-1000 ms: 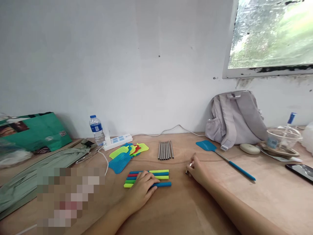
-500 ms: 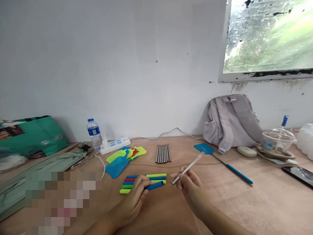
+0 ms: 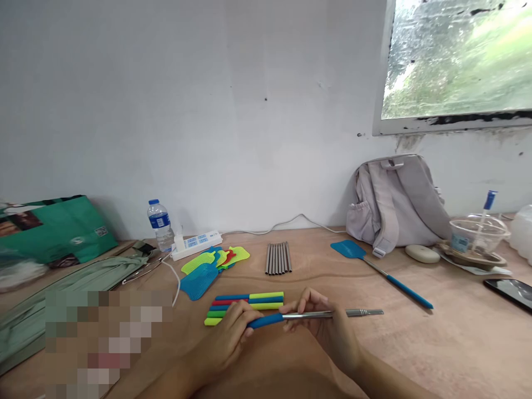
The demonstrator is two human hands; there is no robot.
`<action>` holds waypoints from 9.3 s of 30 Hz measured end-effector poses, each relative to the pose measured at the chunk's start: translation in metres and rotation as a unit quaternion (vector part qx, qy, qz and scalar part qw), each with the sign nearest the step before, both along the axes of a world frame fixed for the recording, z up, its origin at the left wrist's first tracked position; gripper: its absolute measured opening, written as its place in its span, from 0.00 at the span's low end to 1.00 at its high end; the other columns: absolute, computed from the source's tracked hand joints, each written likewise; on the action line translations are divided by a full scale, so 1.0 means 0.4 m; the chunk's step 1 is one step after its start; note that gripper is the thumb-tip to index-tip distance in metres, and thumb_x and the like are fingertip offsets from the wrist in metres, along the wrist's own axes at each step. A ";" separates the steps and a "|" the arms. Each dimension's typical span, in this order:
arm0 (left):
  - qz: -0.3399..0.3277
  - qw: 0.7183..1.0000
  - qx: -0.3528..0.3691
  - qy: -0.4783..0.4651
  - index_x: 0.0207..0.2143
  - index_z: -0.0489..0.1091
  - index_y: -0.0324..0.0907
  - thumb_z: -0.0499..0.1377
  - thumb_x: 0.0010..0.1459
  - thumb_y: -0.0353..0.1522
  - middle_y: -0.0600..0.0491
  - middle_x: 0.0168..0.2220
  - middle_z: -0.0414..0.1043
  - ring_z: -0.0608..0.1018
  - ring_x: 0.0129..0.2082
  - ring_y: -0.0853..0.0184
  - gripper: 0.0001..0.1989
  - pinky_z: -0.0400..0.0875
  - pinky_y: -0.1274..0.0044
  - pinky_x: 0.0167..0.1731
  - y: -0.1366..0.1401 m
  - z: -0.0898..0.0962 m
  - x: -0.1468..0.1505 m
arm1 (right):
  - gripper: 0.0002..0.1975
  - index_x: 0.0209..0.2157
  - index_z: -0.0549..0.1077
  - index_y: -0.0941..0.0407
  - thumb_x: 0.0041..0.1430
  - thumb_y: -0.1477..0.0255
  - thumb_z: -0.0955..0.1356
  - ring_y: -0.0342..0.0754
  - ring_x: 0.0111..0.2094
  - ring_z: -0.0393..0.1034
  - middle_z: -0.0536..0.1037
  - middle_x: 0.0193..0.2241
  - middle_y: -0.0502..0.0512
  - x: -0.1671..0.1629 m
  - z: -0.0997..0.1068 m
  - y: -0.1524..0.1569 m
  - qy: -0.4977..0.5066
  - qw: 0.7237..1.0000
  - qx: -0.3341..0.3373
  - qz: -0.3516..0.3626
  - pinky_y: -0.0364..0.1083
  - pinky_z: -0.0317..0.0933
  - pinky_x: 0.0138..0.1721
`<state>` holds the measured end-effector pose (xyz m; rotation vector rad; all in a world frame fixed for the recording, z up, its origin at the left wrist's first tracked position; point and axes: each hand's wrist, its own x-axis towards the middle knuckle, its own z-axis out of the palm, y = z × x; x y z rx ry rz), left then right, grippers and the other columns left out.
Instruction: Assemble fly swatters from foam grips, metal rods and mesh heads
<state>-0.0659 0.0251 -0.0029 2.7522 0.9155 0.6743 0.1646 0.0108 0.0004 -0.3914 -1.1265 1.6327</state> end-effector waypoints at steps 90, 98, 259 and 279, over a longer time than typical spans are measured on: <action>0.406 0.914 -0.008 -0.008 0.55 0.53 0.30 0.46 0.55 0.24 0.35 0.48 0.67 0.70 0.50 0.55 0.24 0.64 0.66 0.46 0.222 -0.084 -0.209 | 0.18 0.19 0.60 0.56 0.37 0.71 0.75 0.34 0.13 0.48 0.56 0.12 0.39 -0.003 -0.077 0.072 0.008 0.972 -0.224 -0.074 0.36 0.48 0.15; 0.372 0.926 -0.029 -0.055 0.54 0.58 0.37 0.46 0.47 0.18 0.40 0.51 0.67 0.68 0.52 0.57 0.29 0.61 0.68 0.49 0.225 -0.073 -0.208 | 0.20 0.18 0.59 0.56 0.38 0.67 0.75 0.33 0.13 0.48 0.59 0.11 0.40 0.005 -0.071 0.076 -0.042 0.985 -0.151 -0.072 0.37 0.47 0.16; 0.138 0.990 0.040 0.012 0.39 0.67 0.43 0.49 0.61 0.31 0.51 0.39 0.68 0.66 0.40 0.63 0.08 0.61 0.69 0.41 0.065 -0.037 0.060 | 0.12 0.24 0.69 0.57 0.42 0.64 0.72 0.41 0.21 0.56 0.71 0.23 0.51 -0.039 -0.105 0.102 -0.031 0.969 -0.069 -0.235 0.42 0.52 0.21; 0.020 0.989 0.143 0.030 0.42 0.64 0.42 0.42 0.64 0.34 0.50 0.34 0.70 0.72 0.33 0.65 0.14 0.66 0.73 0.36 0.032 -0.021 0.042 | 0.23 0.27 0.69 0.55 0.50 0.51 0.56 0.49 0.27 0.63 0.71 0.30 0.58 -0.022 -0.055 0.059 -0.105 0.991 0.022 -0.085 0.48 0.57 0.28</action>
